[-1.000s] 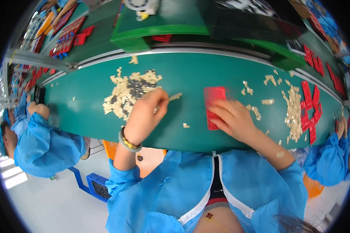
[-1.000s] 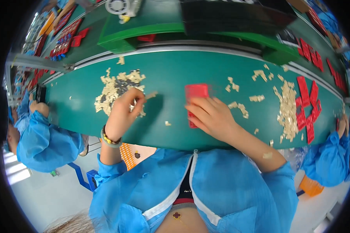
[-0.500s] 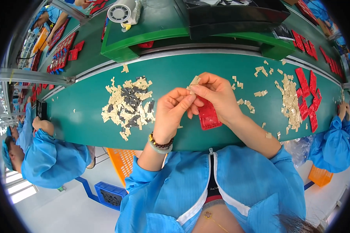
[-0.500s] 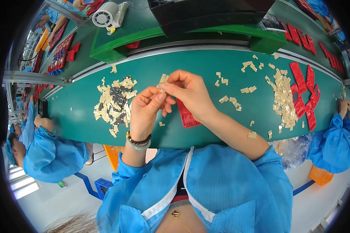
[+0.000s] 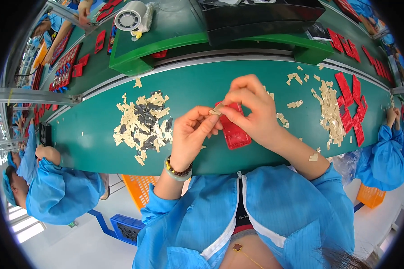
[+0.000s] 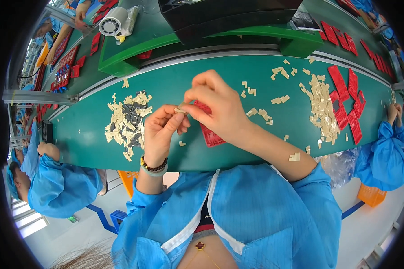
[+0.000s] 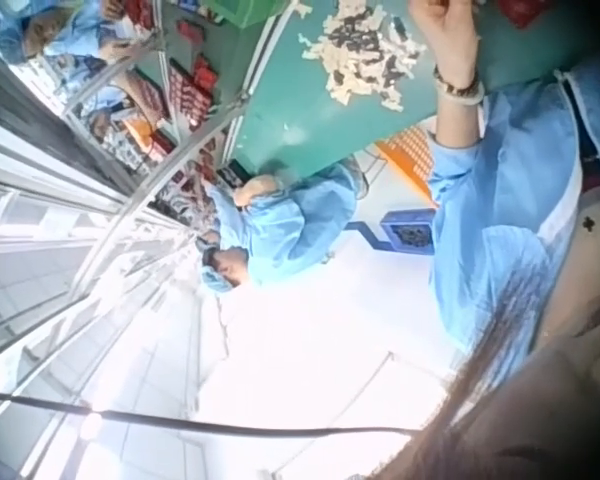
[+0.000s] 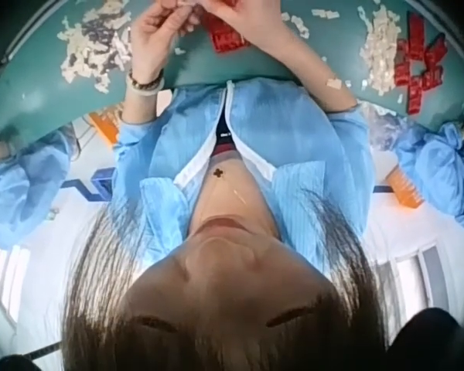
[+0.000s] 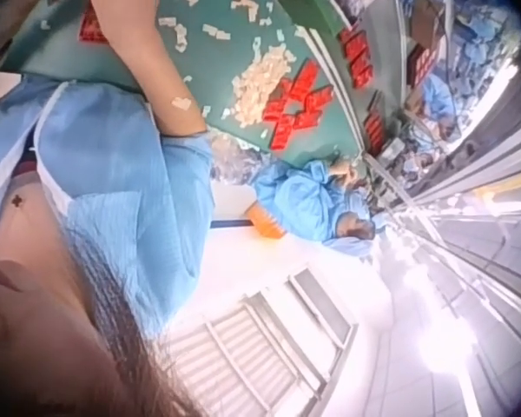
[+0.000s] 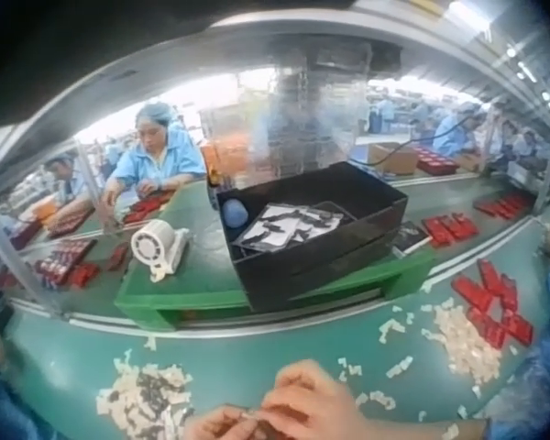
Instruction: The person assembles small electronic components by manually inserting gold-colored metal parts into red plastic housings on an assembly line.
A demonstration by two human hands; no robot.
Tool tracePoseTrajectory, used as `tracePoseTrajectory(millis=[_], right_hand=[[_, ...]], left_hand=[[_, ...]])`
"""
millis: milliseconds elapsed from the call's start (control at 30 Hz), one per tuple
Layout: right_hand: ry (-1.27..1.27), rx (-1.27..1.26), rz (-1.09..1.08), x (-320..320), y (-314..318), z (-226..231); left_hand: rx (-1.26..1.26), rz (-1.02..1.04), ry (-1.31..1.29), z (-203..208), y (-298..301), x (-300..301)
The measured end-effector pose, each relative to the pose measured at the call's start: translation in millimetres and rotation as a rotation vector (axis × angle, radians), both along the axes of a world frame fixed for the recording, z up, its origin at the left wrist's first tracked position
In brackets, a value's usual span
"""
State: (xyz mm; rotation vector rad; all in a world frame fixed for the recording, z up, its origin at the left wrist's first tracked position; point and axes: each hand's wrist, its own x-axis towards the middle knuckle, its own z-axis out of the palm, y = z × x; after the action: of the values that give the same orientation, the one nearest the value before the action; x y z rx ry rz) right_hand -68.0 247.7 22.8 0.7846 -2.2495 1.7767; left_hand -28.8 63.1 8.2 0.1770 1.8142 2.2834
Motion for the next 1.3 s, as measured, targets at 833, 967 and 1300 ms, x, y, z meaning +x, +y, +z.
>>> tracePoseTrajectory(millis=[833, 967, 1300], right_hand=[[-0.028, 0.245, 0.308, 0, 37, 1], [0.079, 0.371, 0.298, -1, 35, 7], [0.091, 0.637, -0.048, 18, 53, -14]], left_hand=[[-0.964, 0.18, 1.384, -1, 12, -14], [-1.016, 0.21, 1.423, -3, 11, -12], [-1.067, 0.046, 0.879, -2, 19, -12]])
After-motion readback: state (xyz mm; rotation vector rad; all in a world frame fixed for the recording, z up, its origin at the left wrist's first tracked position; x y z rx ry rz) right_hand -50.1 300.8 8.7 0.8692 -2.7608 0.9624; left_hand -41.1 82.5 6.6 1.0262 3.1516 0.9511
